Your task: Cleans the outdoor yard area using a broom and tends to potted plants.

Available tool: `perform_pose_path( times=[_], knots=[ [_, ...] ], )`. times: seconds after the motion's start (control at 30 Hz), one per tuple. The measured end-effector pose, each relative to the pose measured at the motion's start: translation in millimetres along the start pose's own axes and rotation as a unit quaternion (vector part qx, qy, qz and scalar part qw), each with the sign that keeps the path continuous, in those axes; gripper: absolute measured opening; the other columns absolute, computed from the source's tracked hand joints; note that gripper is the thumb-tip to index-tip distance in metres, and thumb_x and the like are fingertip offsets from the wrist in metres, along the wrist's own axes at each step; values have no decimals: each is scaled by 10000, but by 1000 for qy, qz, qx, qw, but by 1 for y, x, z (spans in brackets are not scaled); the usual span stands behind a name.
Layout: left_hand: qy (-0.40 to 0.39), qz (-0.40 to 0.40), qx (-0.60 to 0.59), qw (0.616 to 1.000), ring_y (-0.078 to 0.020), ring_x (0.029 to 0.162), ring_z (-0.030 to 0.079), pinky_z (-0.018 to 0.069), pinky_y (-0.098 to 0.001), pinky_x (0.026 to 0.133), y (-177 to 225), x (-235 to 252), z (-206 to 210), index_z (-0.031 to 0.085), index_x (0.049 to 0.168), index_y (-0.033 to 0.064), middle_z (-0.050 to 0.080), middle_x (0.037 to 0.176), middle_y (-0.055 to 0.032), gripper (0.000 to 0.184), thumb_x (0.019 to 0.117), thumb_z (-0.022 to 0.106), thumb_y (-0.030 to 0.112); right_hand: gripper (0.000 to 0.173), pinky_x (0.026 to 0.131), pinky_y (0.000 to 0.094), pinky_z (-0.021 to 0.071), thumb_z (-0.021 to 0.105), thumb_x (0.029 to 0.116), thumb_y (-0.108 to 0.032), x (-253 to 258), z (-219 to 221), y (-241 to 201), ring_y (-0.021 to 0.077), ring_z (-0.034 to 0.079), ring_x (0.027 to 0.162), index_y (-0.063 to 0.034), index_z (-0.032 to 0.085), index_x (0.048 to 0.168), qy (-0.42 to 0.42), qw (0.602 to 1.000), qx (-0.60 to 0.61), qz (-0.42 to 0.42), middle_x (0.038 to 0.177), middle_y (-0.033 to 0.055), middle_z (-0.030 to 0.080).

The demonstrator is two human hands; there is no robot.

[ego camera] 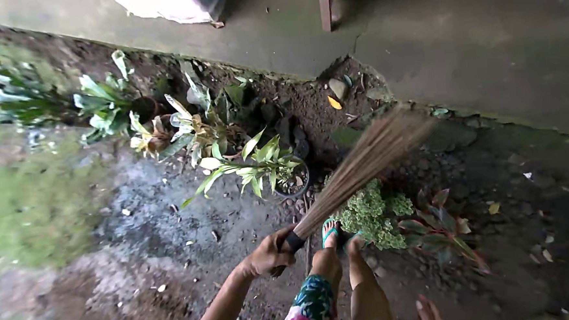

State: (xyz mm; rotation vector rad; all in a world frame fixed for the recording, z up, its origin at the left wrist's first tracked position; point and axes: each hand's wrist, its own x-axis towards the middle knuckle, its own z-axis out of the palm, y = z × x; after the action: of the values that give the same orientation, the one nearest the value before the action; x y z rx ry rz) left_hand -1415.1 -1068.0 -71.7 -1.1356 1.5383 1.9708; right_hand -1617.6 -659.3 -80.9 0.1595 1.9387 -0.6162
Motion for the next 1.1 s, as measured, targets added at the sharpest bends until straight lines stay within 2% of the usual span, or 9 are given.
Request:
perform_pose_path(
  times=[0.13,0.27,0.33,0.4,0.6,0.77,0.9,1.0,1.1],
  knots=[
    [146,-4,-109,983,-202,755,675,589,-382,639,7,65,12,319,1575,103,683,1110,-130,844,817,690,98,491,1024,542,505,466,1100,-244,14,-14,-12,406,658,1134,69,468,1479,15,999,-26,-22,1254,303,647],
    [230,-49,-209,949,-203,667,617,535,-365,569,30,175,26,425,1483,80,654,955,-150,594,941,668,80,480,1042,545,497,492,1093,-206,25,-11,-23,435,645,1167,68,458,1486,34,999,-23,-2,1318,325,612],
    [178,-70,-156,969,-220,712,635,554,-379,605,40,206,24,455,1463,84,655,999,-157,596,918,696,83,494,1066,552,486,497,1093,-206,31,0,-28,447,623,1216,64,437,1503,29,999,-20,14,1384,330,571],
    [62,-69,-40,995,-273,946,673,582,-459,806,42,200,17,405,1538,115,645,1220,-187,755,871,755,68,505,1103,558,457,509,1092,-222,25,9,-37,446,590,1274,62,440,1503,15,998,-44,35,1422,321,549],
    [-154,38,205,966,-297,1092,663,542,-517,949,54,88,-46,401,1568,146,628,1322,-195,902,767,803,49,495,1111,566,445,494,1094,-215,15,32,-68,450,585,1276,79,444,1489,-50,993,-102,35,1381,323,576],
    [-27,69,173,982,-201,975,691,590,-414,865,73,79,-55,303,1610,143,647,1268,-162,950,790,776,74,498,1090,578,461,508,1089,-229,23,40,-83,453,593,1259,70,458,1483,-7,998,-49,34,1381,323,574],
    [130,16,218,967,-351,1148,670,537,-546,998,113,185,-33,134,1652,139,614,1357,-233,1009,860,759,128,489,1103,559,457,519,1085,-211,33,47,-83,439,591,1277,47,459,1497,22,999,-24,25,1420,314,553],
    [88,-56,219,970,-379,1102,677,595,-560,870,152,244,-42,127,1656,185,584,1371,-247,1035,848,767,88,476,1099,552,459,527,1081,-203,39,49,-79,435,597,1269,36,477,1489,43,999,-25,19,1400,310,572],
    [-31,-62,289,955,-388,1099,655,576,-585,837,170,208,-86,259,1634,275,546,1422,-233,986,827,780,56,474,1115,550,444,527,1084,-196,30,41,-81,441,583,1290,57,477,1481,32,998,-32,37,1414,316,559]
  ],
)
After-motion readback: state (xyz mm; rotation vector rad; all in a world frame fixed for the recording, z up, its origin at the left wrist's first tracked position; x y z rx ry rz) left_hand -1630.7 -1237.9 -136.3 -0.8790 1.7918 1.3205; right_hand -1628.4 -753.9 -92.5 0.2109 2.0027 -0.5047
